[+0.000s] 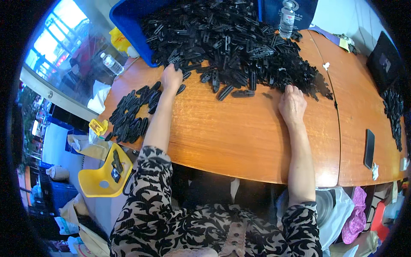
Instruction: The person assembles plastic components by hand, fitting the pieces together and placing the assembled items into a pile on the table.
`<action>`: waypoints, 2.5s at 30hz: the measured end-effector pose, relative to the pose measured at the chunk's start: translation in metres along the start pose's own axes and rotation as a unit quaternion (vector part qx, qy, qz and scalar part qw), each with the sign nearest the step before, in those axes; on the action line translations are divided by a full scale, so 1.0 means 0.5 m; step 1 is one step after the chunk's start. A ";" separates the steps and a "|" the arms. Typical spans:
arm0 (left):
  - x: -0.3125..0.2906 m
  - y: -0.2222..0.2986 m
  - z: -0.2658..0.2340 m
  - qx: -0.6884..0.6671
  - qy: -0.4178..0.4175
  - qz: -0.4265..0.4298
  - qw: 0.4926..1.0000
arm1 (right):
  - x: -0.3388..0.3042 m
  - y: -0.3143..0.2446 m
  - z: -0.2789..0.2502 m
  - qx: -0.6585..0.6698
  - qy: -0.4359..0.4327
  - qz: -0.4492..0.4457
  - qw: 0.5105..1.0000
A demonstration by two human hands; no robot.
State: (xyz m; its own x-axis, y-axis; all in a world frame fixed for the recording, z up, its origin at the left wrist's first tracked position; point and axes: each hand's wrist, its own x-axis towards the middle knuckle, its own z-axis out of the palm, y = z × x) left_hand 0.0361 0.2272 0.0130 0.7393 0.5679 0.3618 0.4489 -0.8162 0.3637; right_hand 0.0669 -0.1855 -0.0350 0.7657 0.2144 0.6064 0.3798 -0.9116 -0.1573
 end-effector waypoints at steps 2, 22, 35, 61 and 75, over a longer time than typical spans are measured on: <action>-0.051 -0.018 -0.001 -0.110 -0.015 0.053 0.992 | -0.001 0.004 -0.001 -0.019 0.001 0.019 1.000; -0.086 -0.018 -0.047 -0.052 0.111 0.153 0.981 | -0.018 -0.108 -0.044 0.111 -0.103 0.022 0.988; -0.228 0.203 0.019 -0.605 -0.076 -0.073 0.790 | -0.037 -0.123 -0.040 0.288 -0.008 -0.015 0.957; -0.338 0.239 -0.008 -0.801 -0.361 -0.073 0.471 | -0.045 -0.201 -0.102 0.314 0.231 -0.166 0.906; -0.330 0.230 -0.006 -0.725 -0.355 -0.173 0.565 | -0.027 -0.186 -0.113 0.426 0.111 -0.191 0.877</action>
State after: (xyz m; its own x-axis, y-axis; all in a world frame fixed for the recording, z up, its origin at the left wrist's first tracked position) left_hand -0.0359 0.0402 -0.0022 0.9791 0.0603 -0.1945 0.1268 0.5670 0.8139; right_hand -0.0079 -0.1234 0.0155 0.4136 0.2877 0.8638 0.9095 -0.1748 -0.3772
